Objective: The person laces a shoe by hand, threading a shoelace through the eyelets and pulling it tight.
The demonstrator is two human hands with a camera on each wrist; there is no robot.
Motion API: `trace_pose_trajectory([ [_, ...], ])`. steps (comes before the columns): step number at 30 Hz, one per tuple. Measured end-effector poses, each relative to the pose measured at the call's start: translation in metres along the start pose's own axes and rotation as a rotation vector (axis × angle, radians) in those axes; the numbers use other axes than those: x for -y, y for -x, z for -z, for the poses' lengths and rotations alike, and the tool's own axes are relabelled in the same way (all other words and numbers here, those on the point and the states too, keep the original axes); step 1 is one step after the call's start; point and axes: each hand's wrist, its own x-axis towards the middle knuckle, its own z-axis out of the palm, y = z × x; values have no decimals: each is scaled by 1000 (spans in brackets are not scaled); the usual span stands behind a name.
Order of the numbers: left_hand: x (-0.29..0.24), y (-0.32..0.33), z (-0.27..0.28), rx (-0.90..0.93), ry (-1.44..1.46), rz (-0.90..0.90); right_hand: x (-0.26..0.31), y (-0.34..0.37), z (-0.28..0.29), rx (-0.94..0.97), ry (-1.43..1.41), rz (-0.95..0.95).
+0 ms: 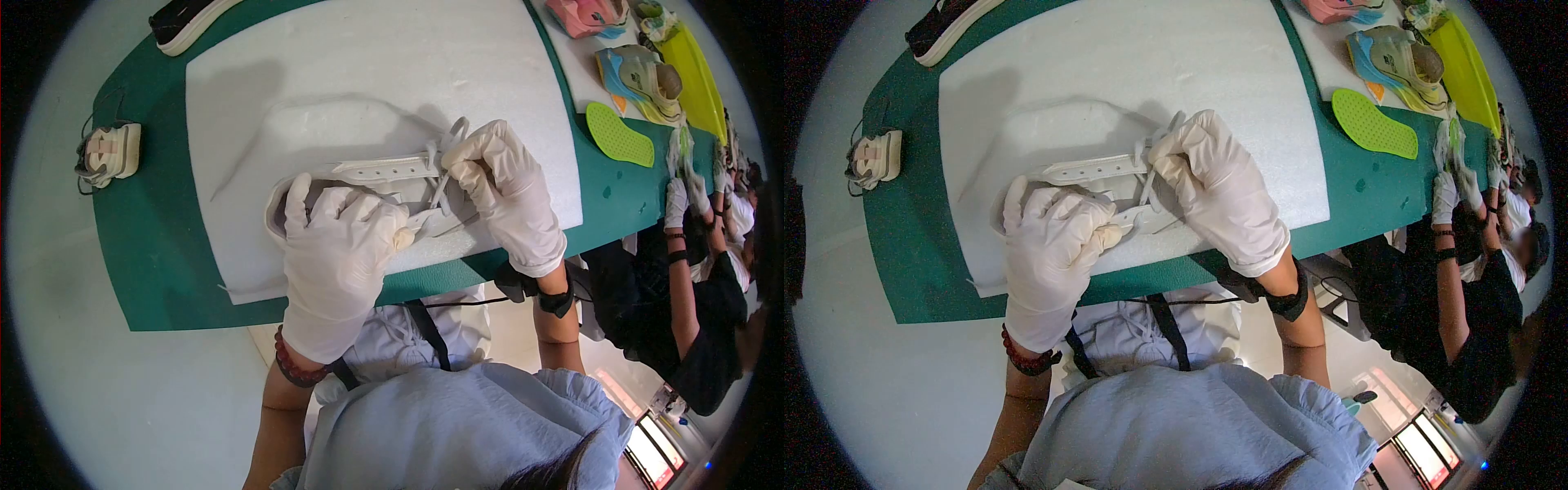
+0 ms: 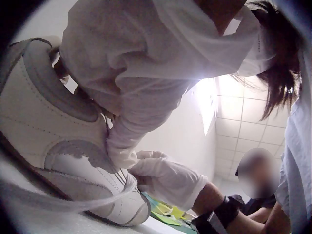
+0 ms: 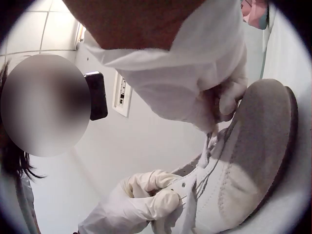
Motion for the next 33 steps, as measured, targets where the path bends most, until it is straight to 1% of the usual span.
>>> trace_pose_trajectory([
  [3,-1,0,1,6,1,4,-1,-1,1,-16,32,-3],
  [6,0,1,1,7,4,1,0,-1,2,-28,-13,-52],
  [12,2,1,-1,6,3,-4,-3,-2,2,-31,-25,-67],
  [15,0,0,0,2,3,-6,-4,-2,0,-61,-62,-108],
  [21,0,1,0,-7,1,-5,-9,-3,0,-76,-7,-88],
  [24,-1,1,1,6,0,1,-9,-3,1,-89,-8,-161],
  [27,0,1,0,4,-19,-9,-18,-2,1,-135,-32,-121],
  [30,0,1,1,15,-13,-6,-20,-3,2,-132,-27,-180],
  [33,-1,1,2,23,-4,2,-25,-3,1,-140,-120,-203],
])
